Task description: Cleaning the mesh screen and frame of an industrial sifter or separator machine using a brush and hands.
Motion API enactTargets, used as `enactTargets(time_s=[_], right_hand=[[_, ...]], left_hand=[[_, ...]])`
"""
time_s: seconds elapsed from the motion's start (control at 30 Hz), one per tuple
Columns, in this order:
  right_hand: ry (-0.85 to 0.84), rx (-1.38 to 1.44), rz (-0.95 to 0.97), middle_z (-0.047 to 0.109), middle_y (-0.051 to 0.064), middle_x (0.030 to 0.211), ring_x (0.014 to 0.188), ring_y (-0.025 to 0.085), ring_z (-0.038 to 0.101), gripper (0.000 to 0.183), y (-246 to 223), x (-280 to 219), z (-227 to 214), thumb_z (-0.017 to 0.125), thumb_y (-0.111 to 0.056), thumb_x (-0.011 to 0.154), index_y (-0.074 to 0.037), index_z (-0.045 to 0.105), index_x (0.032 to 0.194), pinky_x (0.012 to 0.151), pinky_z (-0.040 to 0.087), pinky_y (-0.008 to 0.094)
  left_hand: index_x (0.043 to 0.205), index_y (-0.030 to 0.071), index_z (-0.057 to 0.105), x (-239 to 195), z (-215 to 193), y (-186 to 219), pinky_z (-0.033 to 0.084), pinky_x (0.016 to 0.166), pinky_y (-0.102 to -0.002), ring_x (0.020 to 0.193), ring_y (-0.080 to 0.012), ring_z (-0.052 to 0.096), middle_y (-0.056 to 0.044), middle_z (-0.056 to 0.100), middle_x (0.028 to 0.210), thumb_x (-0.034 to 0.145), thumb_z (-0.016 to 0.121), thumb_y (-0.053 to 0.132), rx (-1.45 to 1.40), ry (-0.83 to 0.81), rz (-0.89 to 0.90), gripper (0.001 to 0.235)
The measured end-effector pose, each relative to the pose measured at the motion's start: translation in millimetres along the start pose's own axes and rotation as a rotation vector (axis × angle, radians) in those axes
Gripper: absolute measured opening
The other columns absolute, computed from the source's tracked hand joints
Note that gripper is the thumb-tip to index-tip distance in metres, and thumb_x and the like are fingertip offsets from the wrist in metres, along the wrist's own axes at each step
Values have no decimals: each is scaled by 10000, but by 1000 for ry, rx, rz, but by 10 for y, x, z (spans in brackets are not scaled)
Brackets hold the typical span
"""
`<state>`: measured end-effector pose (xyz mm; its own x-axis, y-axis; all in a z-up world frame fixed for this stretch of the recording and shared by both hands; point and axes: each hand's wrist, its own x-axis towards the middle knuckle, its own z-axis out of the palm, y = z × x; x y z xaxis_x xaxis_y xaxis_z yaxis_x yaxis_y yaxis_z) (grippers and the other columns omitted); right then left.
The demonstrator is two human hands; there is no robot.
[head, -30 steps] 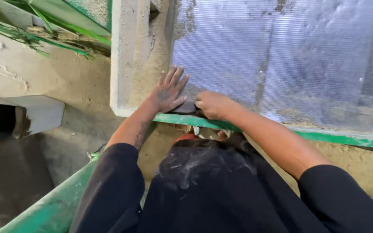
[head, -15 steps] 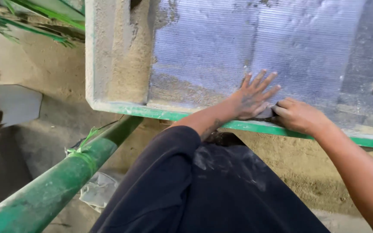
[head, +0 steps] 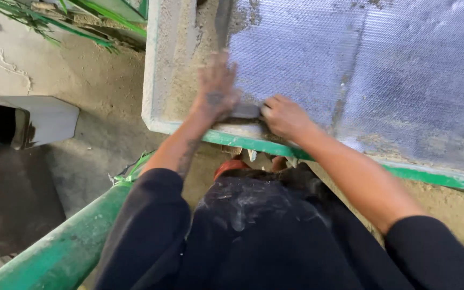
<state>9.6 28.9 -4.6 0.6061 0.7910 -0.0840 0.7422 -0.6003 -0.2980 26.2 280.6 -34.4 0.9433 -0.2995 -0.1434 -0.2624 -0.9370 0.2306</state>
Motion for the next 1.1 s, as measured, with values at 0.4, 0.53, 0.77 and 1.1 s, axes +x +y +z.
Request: enactTargets(time_s=[0.4,0.53,0.77,1.1], right_hand=[[-88,-3,293,659,143,1097,1094,350,607,236,528,-1450,-895,596,-155,926,-31,651,1119,911,517,448],[-159,-63,368,665,154,998,988,384,634,260,913,-2266,-1067,694,-269,837,-60,667,990,825,536,488],[-71,122,186,662,192,960,922,413,635,276,547,-1355,-717,714,-290,850,-32,676,942,777,530,502],[224,212,254,655,211,998,961,442,617,233,-125,578,-103,687,-232,921,0,686,939,779,509,512]], left_hand=[[1644,155,235,587,-65,1717,178,1182,-744,1559,-416,131,-198,147,1693,975,416,736,-124,-183,203,904],[1610,165,295,789,245,2623,192,1188,-713,1569,-425,135,-182,150,1696,945,438,731,-245,-43,348,885],[1626,232,297,527,-56,1483,174,1201,-712,1555,-472,114,-192,108,1702,953,454,726,-201,-51,263,849],[1704,229,174,757,-180,-511,171,1160,-737,1480,-494,189,-202,35,1721,943,528,566,93,-43,9,904]])
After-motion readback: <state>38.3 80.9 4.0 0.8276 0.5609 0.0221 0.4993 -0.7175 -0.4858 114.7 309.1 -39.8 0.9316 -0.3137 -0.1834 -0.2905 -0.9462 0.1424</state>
